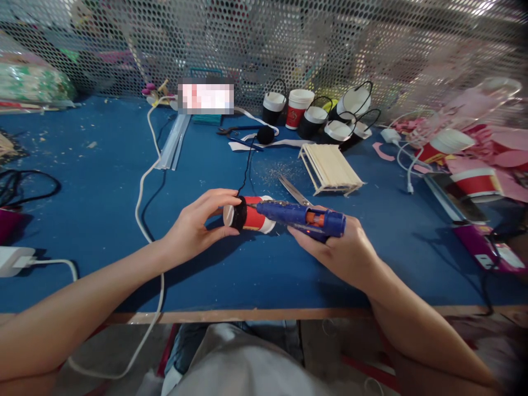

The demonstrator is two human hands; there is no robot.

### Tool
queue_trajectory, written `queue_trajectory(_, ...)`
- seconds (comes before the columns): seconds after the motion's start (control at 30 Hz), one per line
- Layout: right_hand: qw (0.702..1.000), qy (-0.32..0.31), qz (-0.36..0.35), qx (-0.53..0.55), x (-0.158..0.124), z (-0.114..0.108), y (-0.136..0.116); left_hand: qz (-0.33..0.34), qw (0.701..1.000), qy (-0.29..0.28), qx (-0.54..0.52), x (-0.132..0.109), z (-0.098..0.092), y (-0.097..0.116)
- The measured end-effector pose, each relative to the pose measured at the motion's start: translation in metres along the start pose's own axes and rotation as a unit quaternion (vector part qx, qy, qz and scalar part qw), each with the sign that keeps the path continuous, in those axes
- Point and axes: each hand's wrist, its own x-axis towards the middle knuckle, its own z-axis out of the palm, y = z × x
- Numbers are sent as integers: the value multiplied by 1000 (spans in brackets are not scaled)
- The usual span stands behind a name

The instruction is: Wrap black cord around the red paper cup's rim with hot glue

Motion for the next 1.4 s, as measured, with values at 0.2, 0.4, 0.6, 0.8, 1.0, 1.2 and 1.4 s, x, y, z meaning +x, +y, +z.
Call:
queue_trajectory(0.2, 1000, -4, -13, 15, 8, -2, -4, 38, 998, -4, 40, -1, 0, 0)
queue_trajectory(0.4, 1000, -3, 3, 23, 8, -2, -4, 58, 996, -12, 61, 0, -1, 1)
queue_trajectory(0.6, 999, -15, 28, 27, 4, -4, -2, 64, 994, -14, 82, 1, -1, 3)
queue_trajectory(0.8, 998, 7, 47, 30, 7, 0, -3, 82, 990, -23, 110, 2, -3, 7)
queue_trajectory(1.0, 999, -15, 17, 36, 4, -5, -6, 63, 996, -11, 62, 2, -2, 1)
queue_trajectory(1.2, 998, -30, 43, 45, -2, -3, -2, 0, 1000, -6, -16, 0, -1, -3)
queue_trajectory(1.4, 999, -44, 5, 27, -3, -4, -1, -44, 996, 6, -81, 0, 0, -4)
